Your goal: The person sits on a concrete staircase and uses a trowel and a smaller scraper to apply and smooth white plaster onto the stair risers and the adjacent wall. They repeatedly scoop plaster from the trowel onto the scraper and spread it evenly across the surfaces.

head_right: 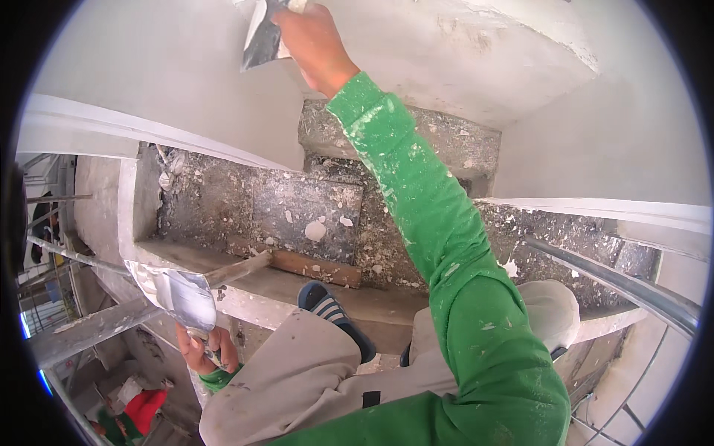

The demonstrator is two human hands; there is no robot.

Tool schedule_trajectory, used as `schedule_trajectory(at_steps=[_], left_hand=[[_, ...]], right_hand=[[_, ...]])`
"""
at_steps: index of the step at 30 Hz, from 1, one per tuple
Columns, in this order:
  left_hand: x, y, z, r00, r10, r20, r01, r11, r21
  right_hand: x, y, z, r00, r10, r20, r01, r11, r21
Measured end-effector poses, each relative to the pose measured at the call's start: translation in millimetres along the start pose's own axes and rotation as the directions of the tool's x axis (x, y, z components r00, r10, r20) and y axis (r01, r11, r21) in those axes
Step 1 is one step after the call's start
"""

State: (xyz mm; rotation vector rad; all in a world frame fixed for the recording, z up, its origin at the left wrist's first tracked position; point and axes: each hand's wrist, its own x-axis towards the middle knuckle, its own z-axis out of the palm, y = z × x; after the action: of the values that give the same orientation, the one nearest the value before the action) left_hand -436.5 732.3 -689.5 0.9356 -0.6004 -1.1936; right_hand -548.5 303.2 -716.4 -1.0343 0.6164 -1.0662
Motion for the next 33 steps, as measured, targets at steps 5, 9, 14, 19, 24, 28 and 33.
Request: schedule_trajectory(at_steps=[5, 9, 14, 19, 24, 28, 33], left_hand=[[-18.7, 0.4, -8.7, 1.000, 0.020, 0.006, -0.020, 1.000, 0.004], [-30.4, -1.6, -21.4, 0.998, 0.059, -0.010, -0.058, 0.996, 0.073], [-44.7, 2.3, -22.9, 0.988, 0.088, -0.125, -0.072, 0.989, 0.126], [-54.2, 8.2, -27.9, 0.982, 0.077, -0.173, -0.054, 0.990, 0.132], [-53.7, 10.3, -29.4, 0.981, 0.059, -0.187, -0.039, 0.993, 0.111], [-54.9, 9.7, -32.8, 0.981, 0.043, -0.191, -0.027, 0.996, 0.087], [-39.1, 8.1, -22.1, 0.968, 0.018, -0.251, -0.003, 0.998, 0.062]], right_hand=[[-22.9, 156.8, -95.8, 0.907, 0.381, -0.180, -0.386, 0.923, 0.008], [-38.4, 230.9, -121.5, 0.919, 0.370, -0.133, -0.390, 0.901, -0.191], [-11.8, 269.3, -100.0, 0.782, 0.587, -0.210, -0.588, 0.806, 0.062], [-7.5, 270.6, -79.0, 0.821, 0.536, -0.196, -0.531, 0.844, 0.080], [7.3, 261.5, -72.7, 0.837, 0.545, -0.047, -0.539, 0.836, 0.105], [18.6, 222.6, -47.5, 0.874, 0.481, -0.067, -0.484, 0.875, -0.028], [33.7, 124.1, -17.6, 0.913, 0.400, 0.075, -0.397, 0.916, -0.049]])
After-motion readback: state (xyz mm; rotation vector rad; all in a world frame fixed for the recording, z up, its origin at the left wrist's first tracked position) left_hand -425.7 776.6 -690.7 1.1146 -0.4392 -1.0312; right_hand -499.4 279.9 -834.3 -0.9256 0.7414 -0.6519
